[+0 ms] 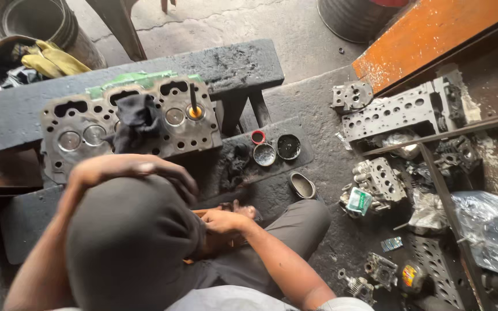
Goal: The person sits on the floor and uses a hammer and a punch tool to work on a metal engine cylinder head. They repeatedly strike the punch to adjust or remove components within the head's openings. The person also uses a dark cloth to wipe the surface of the engine part during the process.
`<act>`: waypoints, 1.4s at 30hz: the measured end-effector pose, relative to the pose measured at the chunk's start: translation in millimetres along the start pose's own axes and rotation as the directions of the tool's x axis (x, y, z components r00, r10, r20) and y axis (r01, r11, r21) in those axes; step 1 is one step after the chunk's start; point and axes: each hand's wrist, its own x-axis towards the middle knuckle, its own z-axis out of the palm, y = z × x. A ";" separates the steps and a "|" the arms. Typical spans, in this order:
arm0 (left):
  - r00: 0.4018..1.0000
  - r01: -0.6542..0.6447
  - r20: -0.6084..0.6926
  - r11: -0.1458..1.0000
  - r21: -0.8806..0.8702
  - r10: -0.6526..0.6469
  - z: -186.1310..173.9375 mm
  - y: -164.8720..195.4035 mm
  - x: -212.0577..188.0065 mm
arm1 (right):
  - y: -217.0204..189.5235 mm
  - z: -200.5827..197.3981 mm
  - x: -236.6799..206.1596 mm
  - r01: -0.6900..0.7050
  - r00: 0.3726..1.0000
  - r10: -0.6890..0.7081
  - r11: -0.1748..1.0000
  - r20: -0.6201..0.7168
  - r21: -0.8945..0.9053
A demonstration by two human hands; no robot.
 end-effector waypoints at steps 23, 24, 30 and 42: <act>0.664 0.625 -0.748 0.550 0.554 -0.002 -118.7 71.6 -38.9 | -189.6 -69.1 68.3 -0.383 0.924 0.371 0.897 -0.097 -0.222; 0.670 0.550 -0.737 0.604 0.578 0.095 -126.5 64.6 -29.3 | -201.1 -81.2 64.3 -0.400 0.912 0.392 0.915 -0.124 -0.053; 0.491 0.257 -0.687 0.664 0.702 0.536 -162.3 1.0 -12.9 | -218.1 -177.6 52.6 -0.552 0.524 -0.331 0.569 -0.784 -0.609; 0.542 -0.631 -0.567 -0.146 -0.762 0.620 -181.6 -90.2 120.9 | -231.8 -210.1 187.1 0.561 0.398 0.031 0.782 -0.917 0.270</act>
